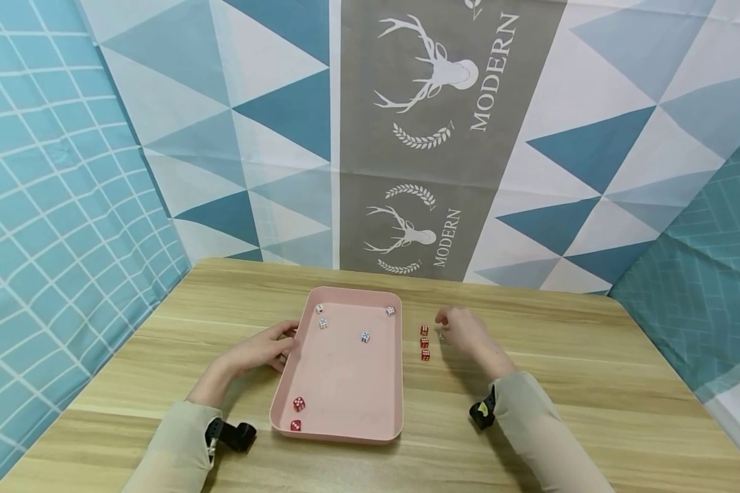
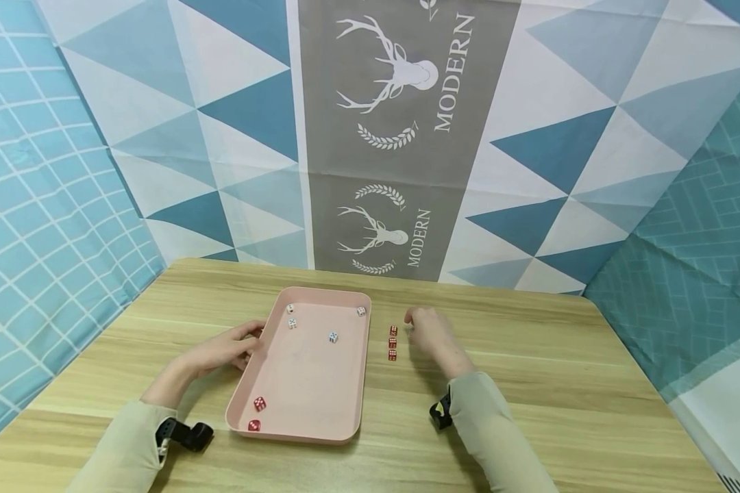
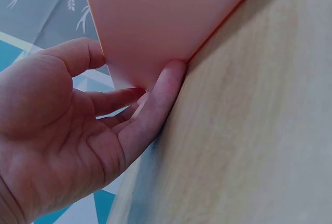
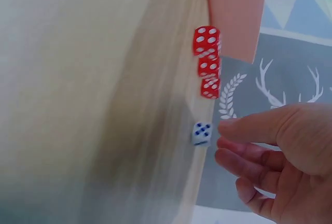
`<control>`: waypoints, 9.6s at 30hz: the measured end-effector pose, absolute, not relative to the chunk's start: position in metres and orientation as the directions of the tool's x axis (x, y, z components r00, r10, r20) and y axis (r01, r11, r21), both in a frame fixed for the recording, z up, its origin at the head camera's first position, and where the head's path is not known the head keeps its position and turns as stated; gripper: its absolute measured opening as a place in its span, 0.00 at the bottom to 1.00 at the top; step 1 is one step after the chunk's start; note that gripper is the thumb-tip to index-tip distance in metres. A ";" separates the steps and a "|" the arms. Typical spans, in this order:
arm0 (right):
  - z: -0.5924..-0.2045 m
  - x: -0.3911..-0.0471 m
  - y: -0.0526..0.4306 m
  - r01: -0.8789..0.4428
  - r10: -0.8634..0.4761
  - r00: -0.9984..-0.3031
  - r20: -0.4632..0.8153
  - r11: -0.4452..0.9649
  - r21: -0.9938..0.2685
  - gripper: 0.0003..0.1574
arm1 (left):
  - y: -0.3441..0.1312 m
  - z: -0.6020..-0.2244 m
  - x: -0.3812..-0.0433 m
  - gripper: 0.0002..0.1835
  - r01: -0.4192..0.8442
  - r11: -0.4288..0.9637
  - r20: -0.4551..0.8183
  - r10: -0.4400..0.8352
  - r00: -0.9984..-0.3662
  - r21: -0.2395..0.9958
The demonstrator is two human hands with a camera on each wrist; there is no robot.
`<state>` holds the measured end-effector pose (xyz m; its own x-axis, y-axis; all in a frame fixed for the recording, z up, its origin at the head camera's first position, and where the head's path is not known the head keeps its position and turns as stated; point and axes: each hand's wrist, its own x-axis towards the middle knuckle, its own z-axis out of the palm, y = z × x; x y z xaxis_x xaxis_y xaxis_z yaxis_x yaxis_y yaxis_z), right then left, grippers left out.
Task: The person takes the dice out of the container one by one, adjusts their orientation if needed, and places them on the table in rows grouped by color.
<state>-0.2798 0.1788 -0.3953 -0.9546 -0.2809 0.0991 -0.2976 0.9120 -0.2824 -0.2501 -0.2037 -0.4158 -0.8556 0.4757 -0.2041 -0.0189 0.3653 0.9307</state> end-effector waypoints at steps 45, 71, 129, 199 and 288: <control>-0.397 -0.300 0.093 -0.445 -0.439 -0.896 0.069 0.882 -0.157 0.15 | -0.205 -0.422 -0.252 0.29 -0.030 0.348 -0.207 0.484 -0.850 0.937; -0.394 -0.290 0.095 -0.446 -0.419 -0.883 0.214 0.890 -0.098 0.05 | -0.205 -0.420 -0.253 0.31 -0.033 0.357 -0.211 0.474 -0.855 0.934; -0.401 -0.261 0.183 -0.338 -0.262 -0.936 0.236 0.858 -0.387 0.09 | -0.207 -0.422 -0.254 0.30 -0.022 0.348 -0.202 0.489 -0.848 0.937; -0.390 -0.257 0.110 -0.483 -0.362 -0.863 0.352 0.794 -0.369 0.04 | -0.207 -0.421 -0.254 0.31 -0.012 0.358 -0.197 0.484 -0.853 0.934; -0.380 -0.248 0.141 -0.537 -0.490 -0.841 0.229 0.700 -0.471 0.09 | -0.204 -0.421 -0.255 0.28 -0.009 0.344 -0.194 0.508 -0.839 0.939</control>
